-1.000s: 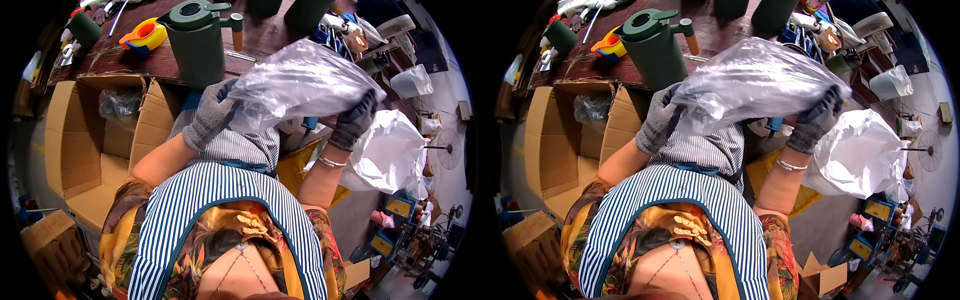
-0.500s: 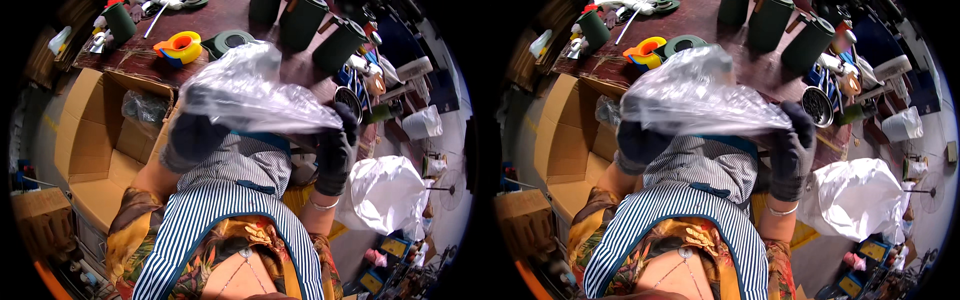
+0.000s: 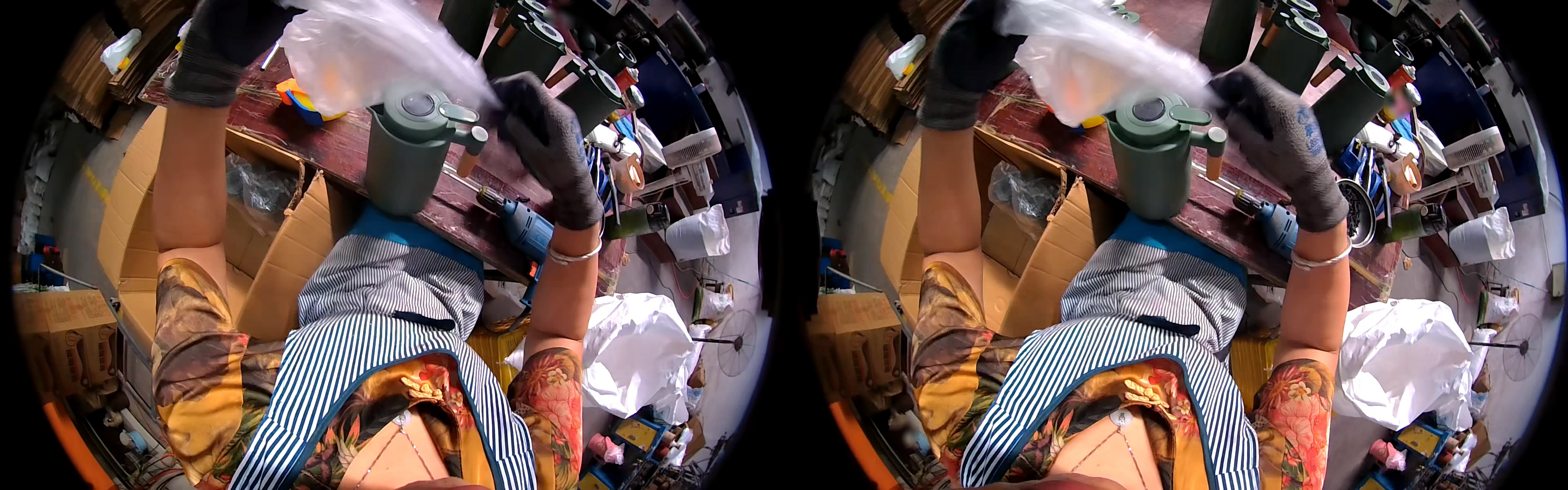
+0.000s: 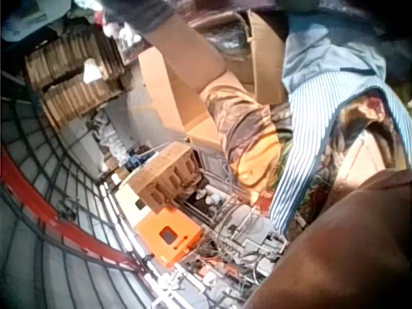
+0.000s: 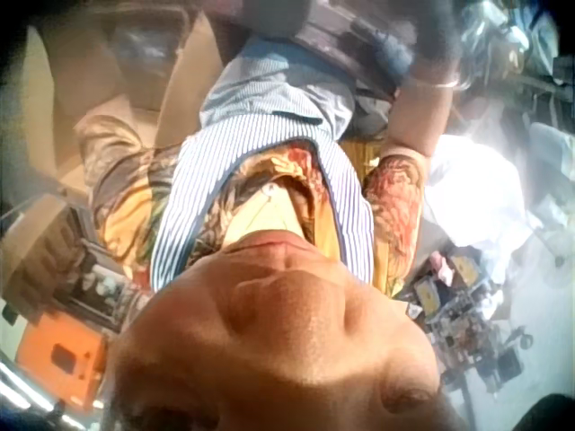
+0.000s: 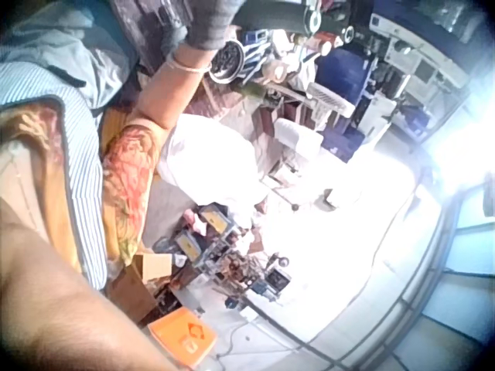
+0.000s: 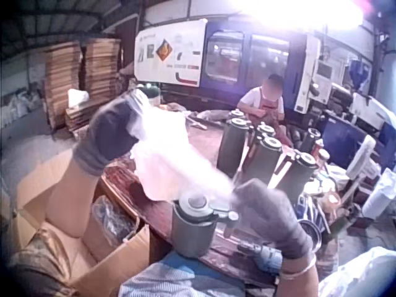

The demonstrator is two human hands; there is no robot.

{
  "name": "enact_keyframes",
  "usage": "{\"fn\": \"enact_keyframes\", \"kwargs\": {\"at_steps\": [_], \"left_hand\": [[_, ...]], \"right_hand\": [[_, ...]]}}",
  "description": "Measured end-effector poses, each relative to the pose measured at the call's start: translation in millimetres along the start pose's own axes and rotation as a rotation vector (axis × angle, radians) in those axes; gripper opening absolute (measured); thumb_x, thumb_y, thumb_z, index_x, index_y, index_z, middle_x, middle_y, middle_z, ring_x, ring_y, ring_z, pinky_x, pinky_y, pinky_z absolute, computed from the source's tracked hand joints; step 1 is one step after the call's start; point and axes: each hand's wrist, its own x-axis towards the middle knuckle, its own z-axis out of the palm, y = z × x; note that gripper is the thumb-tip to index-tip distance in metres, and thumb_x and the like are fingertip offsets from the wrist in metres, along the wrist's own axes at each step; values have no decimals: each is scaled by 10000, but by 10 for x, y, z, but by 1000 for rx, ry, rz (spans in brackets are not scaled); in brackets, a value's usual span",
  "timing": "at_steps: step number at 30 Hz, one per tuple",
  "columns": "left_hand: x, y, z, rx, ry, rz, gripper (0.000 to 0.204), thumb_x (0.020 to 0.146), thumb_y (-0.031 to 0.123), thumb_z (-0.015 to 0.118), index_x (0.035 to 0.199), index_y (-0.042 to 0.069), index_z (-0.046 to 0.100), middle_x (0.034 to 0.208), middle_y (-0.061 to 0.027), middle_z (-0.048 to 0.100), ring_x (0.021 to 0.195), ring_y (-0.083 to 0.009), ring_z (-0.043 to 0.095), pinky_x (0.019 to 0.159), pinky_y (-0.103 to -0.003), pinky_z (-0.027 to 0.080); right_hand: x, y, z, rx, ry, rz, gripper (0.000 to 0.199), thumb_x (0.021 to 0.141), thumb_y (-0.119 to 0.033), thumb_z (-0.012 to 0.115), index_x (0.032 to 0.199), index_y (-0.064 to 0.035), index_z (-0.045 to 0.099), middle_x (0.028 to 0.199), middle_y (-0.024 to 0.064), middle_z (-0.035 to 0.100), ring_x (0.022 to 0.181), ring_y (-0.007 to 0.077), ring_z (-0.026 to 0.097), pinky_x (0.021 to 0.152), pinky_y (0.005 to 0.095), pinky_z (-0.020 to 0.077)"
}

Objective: The person attaches a wooden handle to a green pitcher using a power drill and then wraps the pitcher in plastic before placing it into a cardboard box.

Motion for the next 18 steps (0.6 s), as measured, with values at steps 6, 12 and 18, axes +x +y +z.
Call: {"fn": "enact_keyframes", "kwargs": {"at_steps": [6,12,18], "left_hand": [[-786,-605,159,1101,302,156,379,958,178,613,1293,10,552,1192,-163,637,988,-247,653,849,-374,524],[-1310,-1122,915,789,499,294,214,1010,180,531,1141,11,517,1212,-223,592,1207,-379,563,1076,-488,418],[-1838,-1561,1024,1267,378,96,284,853,139,683,1108,57,588,1216,-215,581,1160,-456,541,1000,-563,419]], "right_hand": [[-15,480,185,-842,493,-512,297,834,-93,710,1131,-104,697,1097,73,709,1038,270,684,923,375,506],[-700,919,765,323,659,-75,198,916,45,563,1108,22,609,1163,155,678,1090,244,662,937,355,525],[-890,1152,923,-647,297,-290,265,810,-110,669,1074,-94,680,1254,107,661,1163,313,611,957,438,484]]}}
